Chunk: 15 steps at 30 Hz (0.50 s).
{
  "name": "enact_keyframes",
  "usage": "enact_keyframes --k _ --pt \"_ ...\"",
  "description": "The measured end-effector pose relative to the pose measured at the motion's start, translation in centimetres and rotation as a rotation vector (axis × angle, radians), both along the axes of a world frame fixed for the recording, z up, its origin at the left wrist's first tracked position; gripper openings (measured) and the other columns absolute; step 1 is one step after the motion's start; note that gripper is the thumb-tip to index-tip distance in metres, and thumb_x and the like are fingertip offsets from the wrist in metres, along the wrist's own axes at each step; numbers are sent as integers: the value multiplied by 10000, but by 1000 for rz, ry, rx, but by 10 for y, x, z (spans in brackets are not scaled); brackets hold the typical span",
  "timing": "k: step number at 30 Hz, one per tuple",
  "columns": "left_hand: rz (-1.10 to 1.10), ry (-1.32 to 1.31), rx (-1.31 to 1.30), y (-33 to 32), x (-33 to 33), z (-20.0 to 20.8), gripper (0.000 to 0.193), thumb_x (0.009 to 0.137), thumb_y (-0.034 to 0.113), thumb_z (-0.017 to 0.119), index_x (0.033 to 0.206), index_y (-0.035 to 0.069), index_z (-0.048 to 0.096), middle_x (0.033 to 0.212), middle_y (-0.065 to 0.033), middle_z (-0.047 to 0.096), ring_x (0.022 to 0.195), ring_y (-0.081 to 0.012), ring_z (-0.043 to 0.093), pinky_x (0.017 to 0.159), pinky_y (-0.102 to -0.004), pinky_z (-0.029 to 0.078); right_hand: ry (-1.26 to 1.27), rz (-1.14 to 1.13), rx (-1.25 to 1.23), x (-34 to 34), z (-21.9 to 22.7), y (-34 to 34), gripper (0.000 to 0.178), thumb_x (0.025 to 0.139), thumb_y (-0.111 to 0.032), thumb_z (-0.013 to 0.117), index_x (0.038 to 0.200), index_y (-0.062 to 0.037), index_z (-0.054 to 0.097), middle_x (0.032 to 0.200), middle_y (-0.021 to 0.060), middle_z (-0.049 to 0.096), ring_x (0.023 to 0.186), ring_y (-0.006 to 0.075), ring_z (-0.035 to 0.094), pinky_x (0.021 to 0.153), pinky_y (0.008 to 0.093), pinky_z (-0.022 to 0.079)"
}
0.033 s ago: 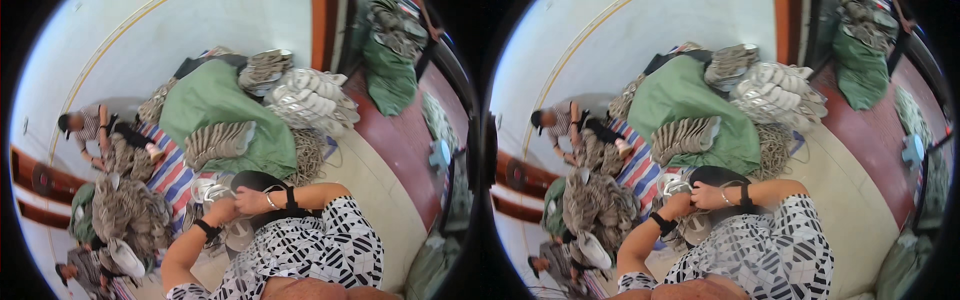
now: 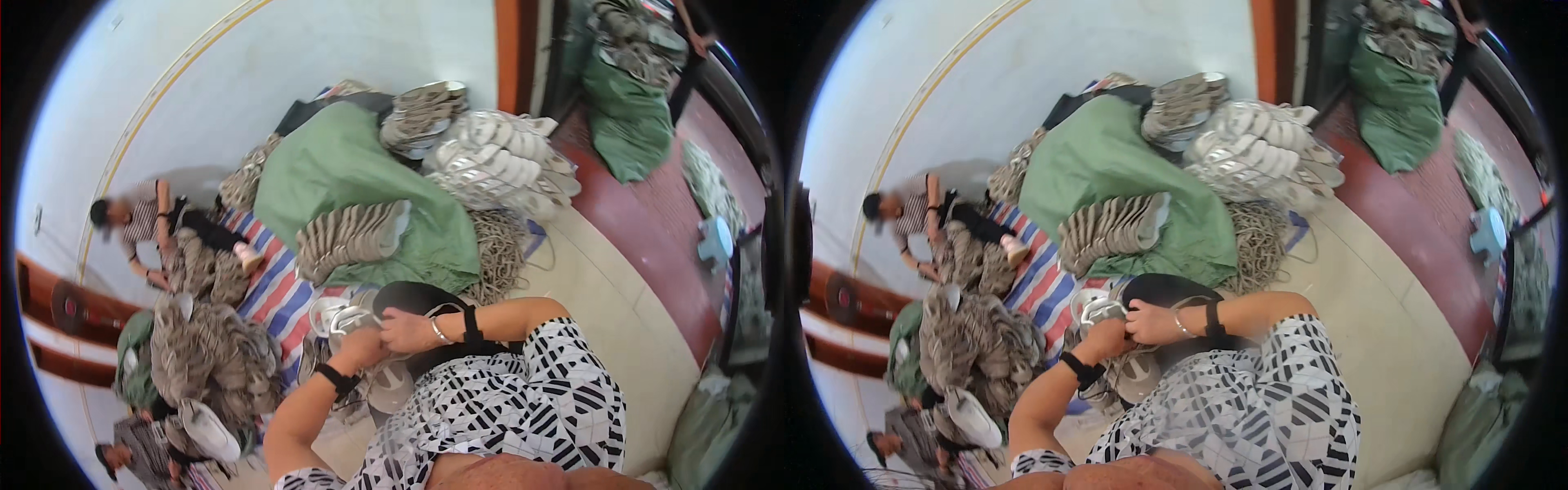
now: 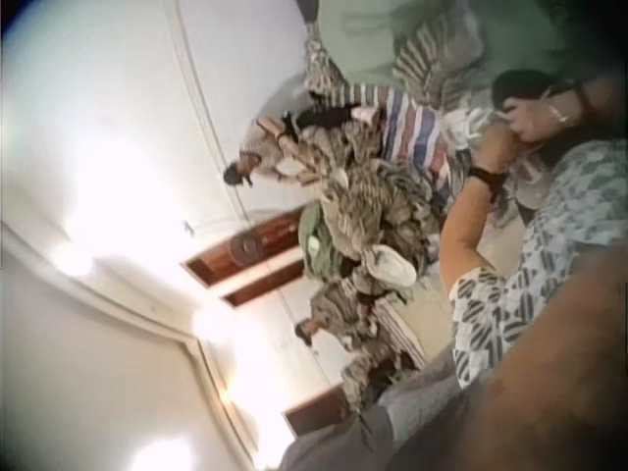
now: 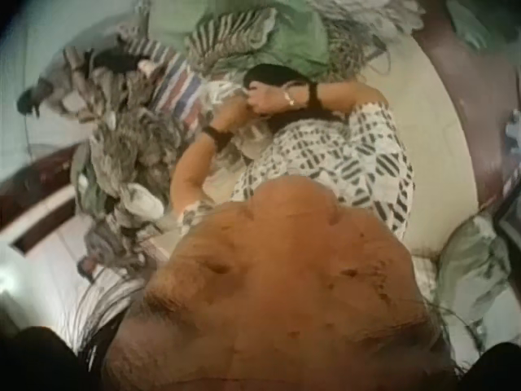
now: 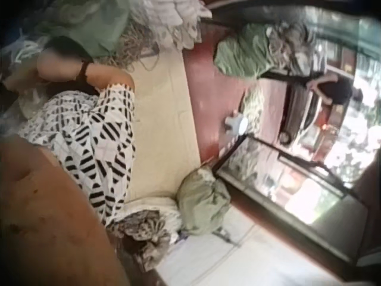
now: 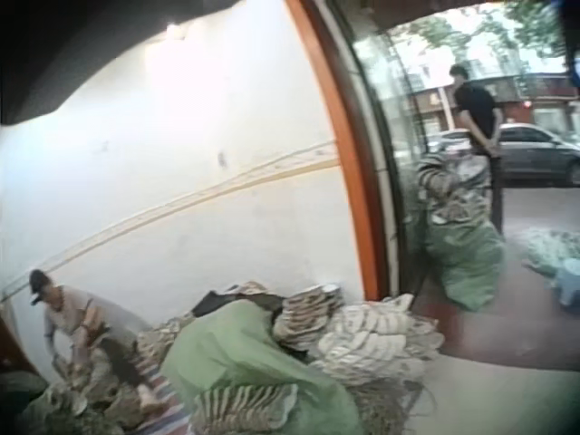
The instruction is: The person sits on the floor and laces a beige sneaker by hand. They thread the laces through the eyelets, pull them tight, and tie a knot. The person then picks up a white shoe insole and places it inside the sneaker before continuing to adjust the laces.
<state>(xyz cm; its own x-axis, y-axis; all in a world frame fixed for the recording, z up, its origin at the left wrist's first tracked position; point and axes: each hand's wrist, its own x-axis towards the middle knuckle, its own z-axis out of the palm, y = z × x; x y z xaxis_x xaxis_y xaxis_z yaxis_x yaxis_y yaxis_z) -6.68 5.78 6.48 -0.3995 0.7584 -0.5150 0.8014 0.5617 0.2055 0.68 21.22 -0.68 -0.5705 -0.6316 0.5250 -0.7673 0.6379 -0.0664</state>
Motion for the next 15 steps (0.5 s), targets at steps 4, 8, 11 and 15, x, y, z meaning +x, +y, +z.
enact_keyframes --k 4,8,11,15 --pt "6 21 53 -1 -1 -8 275 764 325 620 861 74 679 844 -165 670 808 -357 645 692 -471 500 -48 -32 -24 5 2 7 47 669 -190 598 631 -165 588 764 8 508 811 188 517 907 438 371" --pt "26 47 106 -13 0 -25 265 752 319 655 828 66 677 793 -175 657 759 -368 637 645 -478 490 9 -21 -98 1 -5 2 50 661 -188 613 633 -161 581 771 2 518 815 195 515 922 458 335" --pt "-8 75 45 0 3 -17 265 762 298 663 831 42 669 779 -183 652 722 -364 634 623 -463 491 38 -65 -64 3 -11 5 61 657 -207 624 630 -174 580 769 -9 535 810 194 515 882 451 335" --pt "345 -265 404 -31 -2 -32 195 842 213 632 802 22 628 679 -91 617 562 -222 586 515 -347 456 -114 -62 -130 -1 -12 3 130 705 -288 660 694 -170 608 794 -17 546 823 197 525 862 434 330"
